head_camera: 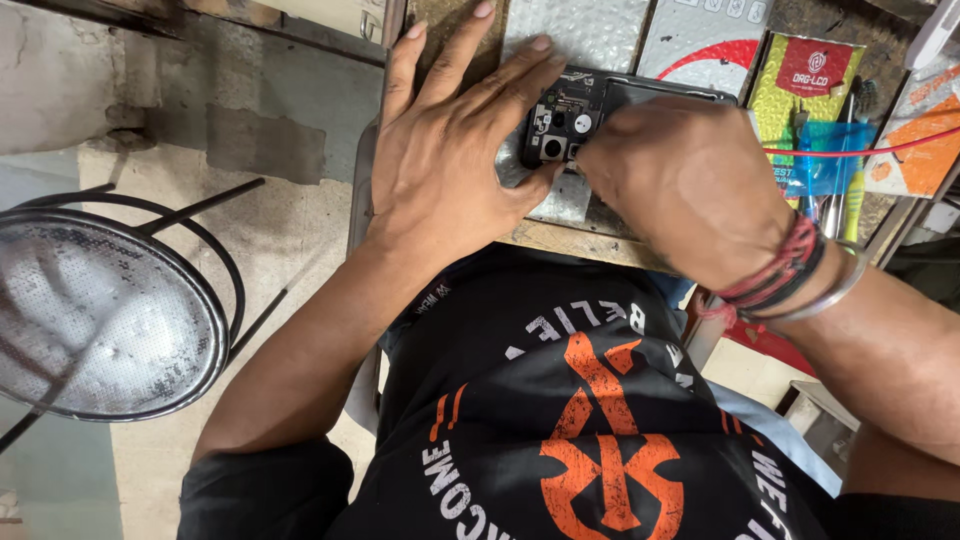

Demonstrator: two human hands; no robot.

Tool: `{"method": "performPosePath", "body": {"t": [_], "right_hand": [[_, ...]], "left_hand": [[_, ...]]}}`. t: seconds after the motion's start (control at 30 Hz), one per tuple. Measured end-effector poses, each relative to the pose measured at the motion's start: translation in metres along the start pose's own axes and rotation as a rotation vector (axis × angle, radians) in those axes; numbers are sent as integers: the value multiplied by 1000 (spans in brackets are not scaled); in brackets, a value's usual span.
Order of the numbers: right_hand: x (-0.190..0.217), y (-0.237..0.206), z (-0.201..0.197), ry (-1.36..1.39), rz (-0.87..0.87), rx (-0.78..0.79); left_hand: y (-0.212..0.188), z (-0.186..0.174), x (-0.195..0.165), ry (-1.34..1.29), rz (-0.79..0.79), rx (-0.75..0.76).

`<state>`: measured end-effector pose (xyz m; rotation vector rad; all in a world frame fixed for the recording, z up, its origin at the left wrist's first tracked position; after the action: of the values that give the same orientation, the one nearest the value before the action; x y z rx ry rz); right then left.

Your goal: The person repairs a disassembled smartphone at a workbench. They use a screwdriver to work on the phone's internal components, then align and press a replacement back panel onto the phone body and press the assembled phone together by hand.

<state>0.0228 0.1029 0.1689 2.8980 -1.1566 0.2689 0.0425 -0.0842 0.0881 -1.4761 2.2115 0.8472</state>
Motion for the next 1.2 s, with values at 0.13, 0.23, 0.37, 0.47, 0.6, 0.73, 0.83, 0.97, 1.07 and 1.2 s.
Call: {"method": "performPosePath", "body": {"t": [0.13,0.23,0.37,0.47,0.6,0.73,0.83,0.97,1.07,1.2], "right_hand": [[-1,0,6,-1,-11,-12],[-4,-2,11,30,-3,-38],[-1,-5,21,77,58,-80],[-1,-1,25,114,144,-175],[7,-6,31,24,164,-335],[5,-18,39,-37,168,-295],[0,-26,37,-78,201,-268],[-9,-30,27,-131,212,-237],[-19,-30,17,-51,233,-257],[-30,-29,8,37,257,-288]], "left_hand": [[-3,2,3,13,-7,19],[-8,4,7,11,-13,21],[-14,5,16,17,-17,34],[-8,2,29,29,1,41],[-3,-5,28,35,9,71],[6,-10,16,65,5,106],[16,-16,5,94,2,127],[32,-23,-12,127,-19,181],[45,-28,-23,123,-25,210],[60,-29,-35,155,-1,238]]}}
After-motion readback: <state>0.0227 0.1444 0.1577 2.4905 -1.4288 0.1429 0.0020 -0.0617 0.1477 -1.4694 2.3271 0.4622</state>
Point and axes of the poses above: each hand's wrist, its own y-axis towards the middle knuckle, its own z-axis out of the palm, x = y × z, the point moved 2 cm from there along y, towards the middle knuckle, and after that the axes turned 7 degrees about -x, right-handed, at the moved point
